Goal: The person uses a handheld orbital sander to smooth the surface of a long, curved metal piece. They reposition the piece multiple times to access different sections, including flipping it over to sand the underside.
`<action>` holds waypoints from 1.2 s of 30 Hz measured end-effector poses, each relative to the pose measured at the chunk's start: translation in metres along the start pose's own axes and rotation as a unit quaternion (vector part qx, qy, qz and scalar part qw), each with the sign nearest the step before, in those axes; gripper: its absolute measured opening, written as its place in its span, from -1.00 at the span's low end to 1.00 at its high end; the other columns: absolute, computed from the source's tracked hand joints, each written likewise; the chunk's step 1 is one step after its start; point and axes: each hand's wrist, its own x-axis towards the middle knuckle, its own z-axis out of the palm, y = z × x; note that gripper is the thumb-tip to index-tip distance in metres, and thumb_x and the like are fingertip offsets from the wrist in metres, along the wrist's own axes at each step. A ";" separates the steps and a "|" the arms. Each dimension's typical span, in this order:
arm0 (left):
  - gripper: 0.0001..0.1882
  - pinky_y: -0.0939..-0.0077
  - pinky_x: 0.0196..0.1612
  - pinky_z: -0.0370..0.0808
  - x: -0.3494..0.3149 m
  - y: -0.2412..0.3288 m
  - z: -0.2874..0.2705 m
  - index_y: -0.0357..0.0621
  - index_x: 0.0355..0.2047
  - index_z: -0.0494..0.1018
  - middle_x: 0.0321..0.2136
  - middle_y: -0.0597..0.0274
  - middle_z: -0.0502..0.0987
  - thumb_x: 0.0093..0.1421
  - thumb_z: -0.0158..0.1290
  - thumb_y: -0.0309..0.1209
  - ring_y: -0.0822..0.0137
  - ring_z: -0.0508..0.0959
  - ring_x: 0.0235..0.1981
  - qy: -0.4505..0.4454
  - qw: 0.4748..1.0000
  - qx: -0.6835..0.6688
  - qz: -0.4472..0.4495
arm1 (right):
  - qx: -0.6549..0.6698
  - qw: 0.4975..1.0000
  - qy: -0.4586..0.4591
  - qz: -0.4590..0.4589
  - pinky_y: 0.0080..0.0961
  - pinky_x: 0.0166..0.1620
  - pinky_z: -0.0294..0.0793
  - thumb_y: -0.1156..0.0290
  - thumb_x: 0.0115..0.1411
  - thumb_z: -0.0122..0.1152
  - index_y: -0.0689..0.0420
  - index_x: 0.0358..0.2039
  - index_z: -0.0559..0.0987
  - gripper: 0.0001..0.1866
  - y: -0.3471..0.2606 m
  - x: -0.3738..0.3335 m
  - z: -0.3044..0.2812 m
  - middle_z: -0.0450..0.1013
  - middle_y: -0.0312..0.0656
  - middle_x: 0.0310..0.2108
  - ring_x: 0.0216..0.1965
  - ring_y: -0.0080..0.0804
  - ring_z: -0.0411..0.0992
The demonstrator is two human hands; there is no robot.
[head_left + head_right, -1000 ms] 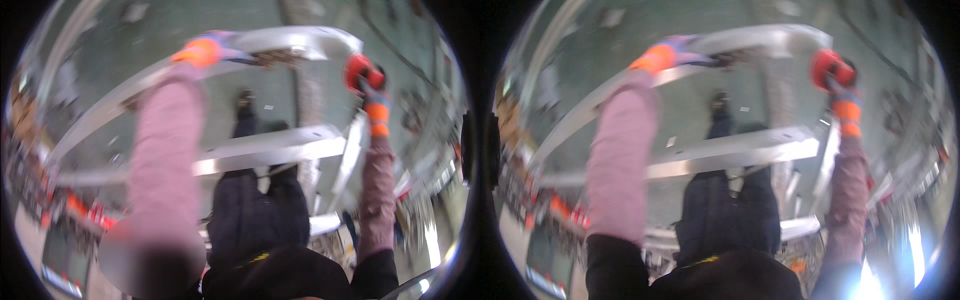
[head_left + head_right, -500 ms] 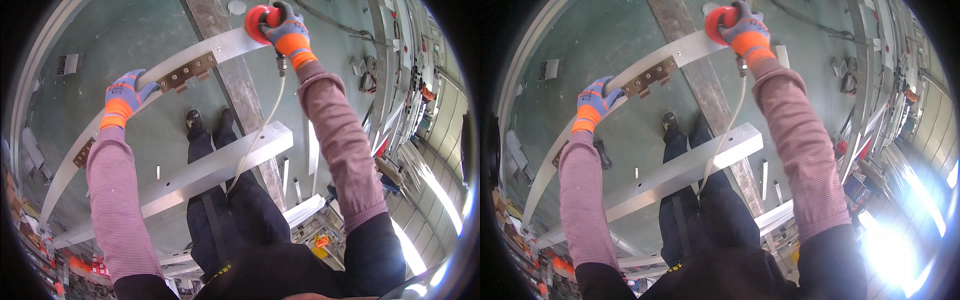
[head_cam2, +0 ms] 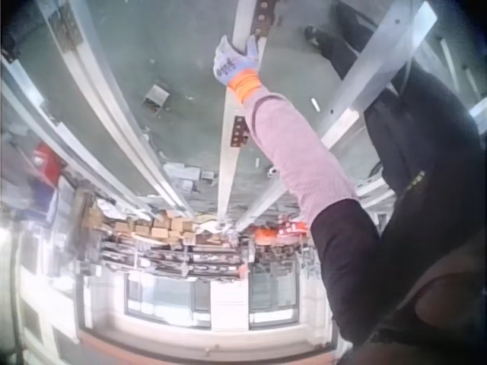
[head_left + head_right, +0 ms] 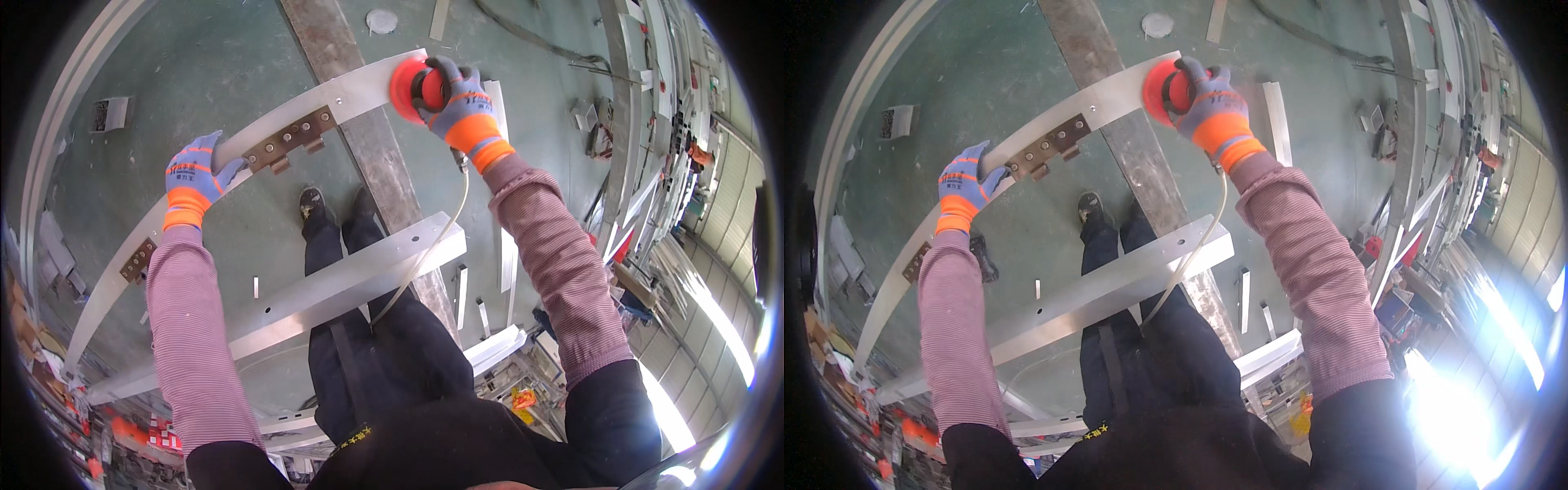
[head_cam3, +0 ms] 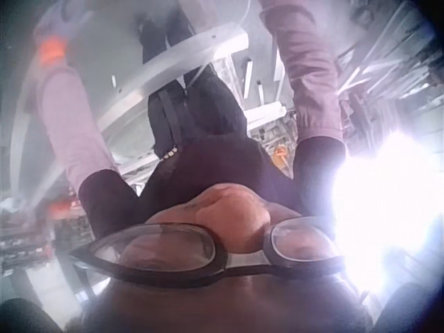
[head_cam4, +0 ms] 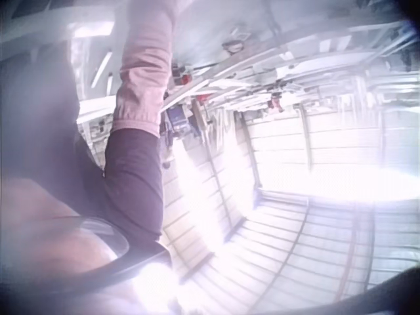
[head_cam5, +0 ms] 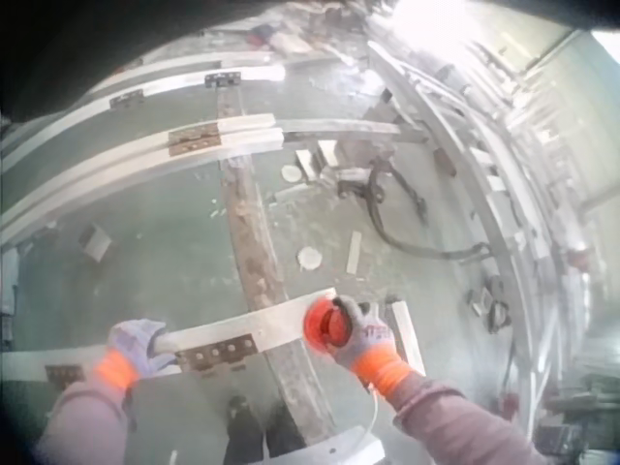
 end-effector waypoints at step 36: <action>-0.22 0.07 0.19 0.38 -0.008 0.009 0.004 -0.04 0.13 0.47 0.06 0.07 0.56 0.02 0.27 0.18 0.02 0.56 0.04 0.078 0.995 0.038 -0.045 | -0.011 0.998 0.020 0.054 -0.08 0.10 0.53 0.04 0.02 0.43 -0.40 0.25 0.34 -0.24 0.016 -0.006 0.004 0.25 0.07 0.21 0.08 0.20 0.46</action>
